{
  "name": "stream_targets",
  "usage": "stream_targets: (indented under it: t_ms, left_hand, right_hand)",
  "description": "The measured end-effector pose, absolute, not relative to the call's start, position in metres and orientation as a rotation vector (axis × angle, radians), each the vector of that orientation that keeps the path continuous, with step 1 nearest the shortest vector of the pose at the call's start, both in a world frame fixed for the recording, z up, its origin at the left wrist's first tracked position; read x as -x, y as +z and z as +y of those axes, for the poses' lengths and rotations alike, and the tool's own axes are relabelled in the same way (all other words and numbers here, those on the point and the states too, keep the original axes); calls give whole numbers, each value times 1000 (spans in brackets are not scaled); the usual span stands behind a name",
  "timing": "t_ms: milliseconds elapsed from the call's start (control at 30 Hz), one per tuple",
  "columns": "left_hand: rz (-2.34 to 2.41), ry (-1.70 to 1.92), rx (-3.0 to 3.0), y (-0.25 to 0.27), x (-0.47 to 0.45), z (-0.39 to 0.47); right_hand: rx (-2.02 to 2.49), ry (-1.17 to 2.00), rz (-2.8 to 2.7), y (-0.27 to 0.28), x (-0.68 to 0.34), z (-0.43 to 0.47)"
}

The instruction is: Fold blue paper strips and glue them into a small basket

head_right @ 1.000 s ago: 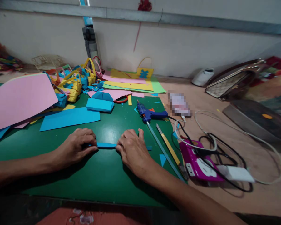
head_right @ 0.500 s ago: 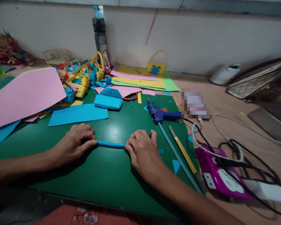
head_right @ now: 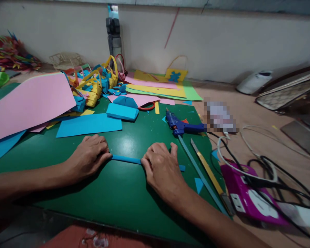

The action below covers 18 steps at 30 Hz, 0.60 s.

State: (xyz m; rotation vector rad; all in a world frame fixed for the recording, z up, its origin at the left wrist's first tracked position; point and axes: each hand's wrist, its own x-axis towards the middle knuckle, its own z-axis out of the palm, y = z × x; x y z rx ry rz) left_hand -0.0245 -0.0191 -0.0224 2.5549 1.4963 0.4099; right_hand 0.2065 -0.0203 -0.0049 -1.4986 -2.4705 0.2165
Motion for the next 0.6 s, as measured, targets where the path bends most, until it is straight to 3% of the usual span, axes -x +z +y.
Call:
stream_targets:
  t_ms: [600]
  left_hand:
    - [1529,347,-2661,-20,19,-13]
  right_hand:
    - [1477,83,-2498,-8,-205,-22]
